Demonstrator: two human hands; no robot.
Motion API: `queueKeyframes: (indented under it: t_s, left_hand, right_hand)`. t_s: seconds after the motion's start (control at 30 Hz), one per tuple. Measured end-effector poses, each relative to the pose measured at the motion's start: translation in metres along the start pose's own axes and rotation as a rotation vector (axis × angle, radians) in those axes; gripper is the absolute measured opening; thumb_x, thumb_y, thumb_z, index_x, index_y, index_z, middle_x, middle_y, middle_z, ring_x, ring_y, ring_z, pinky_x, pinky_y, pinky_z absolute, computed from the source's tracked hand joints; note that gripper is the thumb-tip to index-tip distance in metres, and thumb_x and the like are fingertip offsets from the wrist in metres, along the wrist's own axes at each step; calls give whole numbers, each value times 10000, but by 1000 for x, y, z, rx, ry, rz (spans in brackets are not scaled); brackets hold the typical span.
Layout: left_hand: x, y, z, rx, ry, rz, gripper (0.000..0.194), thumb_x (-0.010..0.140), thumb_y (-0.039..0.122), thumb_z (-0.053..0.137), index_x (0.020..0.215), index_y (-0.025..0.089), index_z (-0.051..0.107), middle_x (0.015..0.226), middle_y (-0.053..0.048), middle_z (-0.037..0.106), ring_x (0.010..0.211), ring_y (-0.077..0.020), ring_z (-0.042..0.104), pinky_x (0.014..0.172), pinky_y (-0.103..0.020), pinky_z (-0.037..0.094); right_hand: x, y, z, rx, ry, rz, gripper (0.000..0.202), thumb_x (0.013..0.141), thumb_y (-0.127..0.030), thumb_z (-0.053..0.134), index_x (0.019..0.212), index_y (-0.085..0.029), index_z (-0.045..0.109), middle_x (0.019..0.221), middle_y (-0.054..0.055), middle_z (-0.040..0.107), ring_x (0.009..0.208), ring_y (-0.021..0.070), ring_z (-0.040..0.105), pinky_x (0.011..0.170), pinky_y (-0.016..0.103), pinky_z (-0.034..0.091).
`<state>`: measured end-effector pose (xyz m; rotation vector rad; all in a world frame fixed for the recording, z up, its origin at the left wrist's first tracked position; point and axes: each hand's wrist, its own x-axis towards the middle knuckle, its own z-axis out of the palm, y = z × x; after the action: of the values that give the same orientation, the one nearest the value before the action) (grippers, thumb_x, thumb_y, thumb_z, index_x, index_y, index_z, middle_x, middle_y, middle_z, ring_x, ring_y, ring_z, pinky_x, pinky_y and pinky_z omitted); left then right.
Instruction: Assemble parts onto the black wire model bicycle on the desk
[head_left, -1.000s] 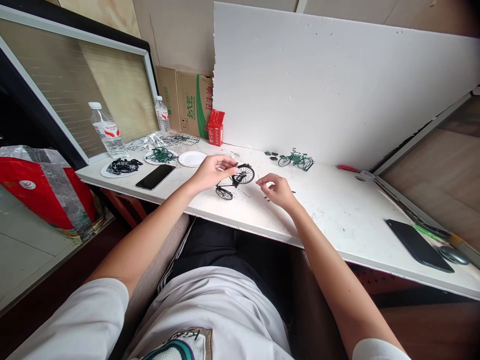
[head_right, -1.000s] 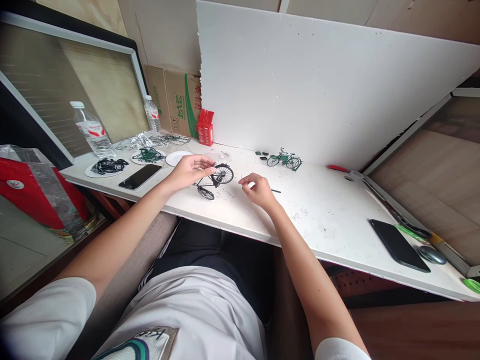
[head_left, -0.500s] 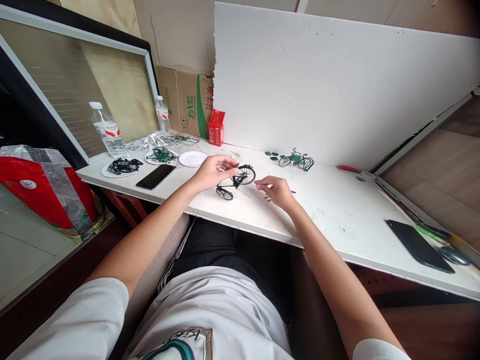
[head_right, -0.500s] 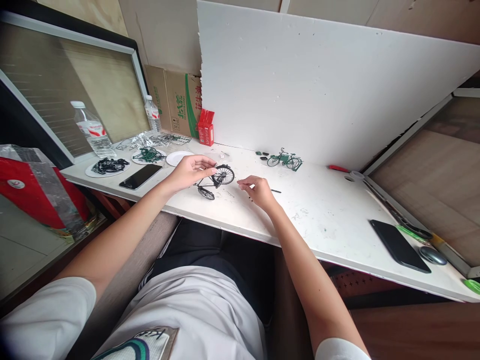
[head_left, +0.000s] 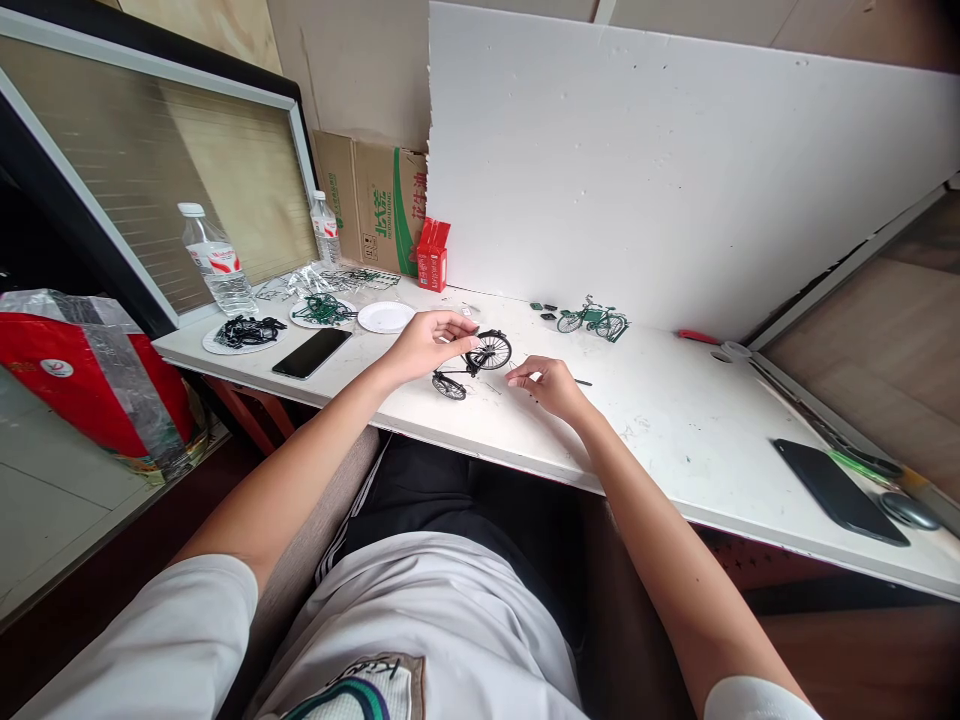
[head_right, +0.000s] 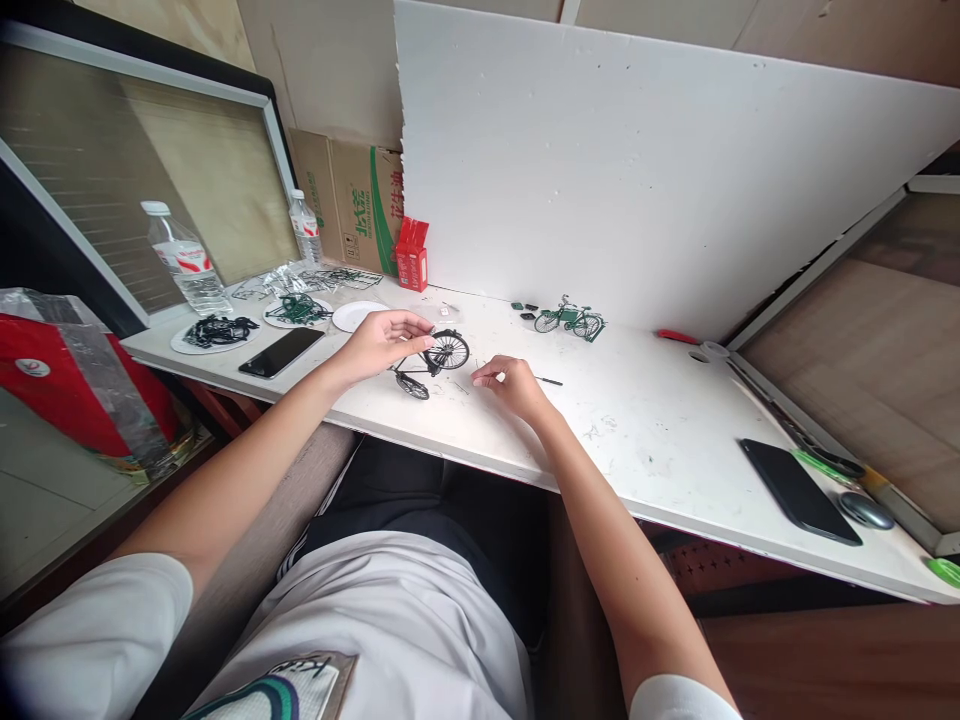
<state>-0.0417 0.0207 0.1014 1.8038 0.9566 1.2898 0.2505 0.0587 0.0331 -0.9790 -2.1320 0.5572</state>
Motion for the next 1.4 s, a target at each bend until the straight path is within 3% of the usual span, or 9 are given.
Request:
queueKeyframes:
  t_s: [0.17, 0.73, 1.13, 1.4]
  left_hand:
    - [0, -2, -1, 7, -6, -1, 499, 782, 517, 909, 1095, 145, 799, 1103, -142, 809, 1038, -255, 745, 972, -390, 566]
    - [-1, -2, 0, 8, -19, -2, 499, 789, 525, 905, 1101, 149, 801, 1103, -142, 807, 1042, -261, 745, 975, -402, 569]
    - [-1, -2, 2, -3, -26, -1, 515, 778, 549, 912, 1088, 152, 804, 1100, -138, 806, 1045, -263, 745, 976, -401, 569]
    - [-2, 0, 3, 0, -27, -12, 512, 775, 545, 910, 1082, 150, 802, 1093, -135, 808, 1038, -263, 744, 964, -399, 570]
  right_hand:
    - [0, -3, 1, 2, 23, 26, 262, 938, -490, 778, 956, -239, 848, 1029, 95, 823, 932, 266, 762, 887, 430, 615]
    - [0, -2, 5, -47, 46, 39, 211, 986, -367, 694, 1047, -229, 841, 1095, 73, 844, 960, 246, 785, 870, 373, 631]
    - [-2, -7, 4, -79, 50, 31, 226, 884, -183, 665, 1014, -226, 845, 1048, 50, 833, 901, 209, 755, 743, 294, 591]
    - [-2, -9, 4, -145, 52, 12, 251, 865, -157, 663, 1019, -235, 845, 1044, 59, 823, 938, 229, 733, 775, 319, 590]
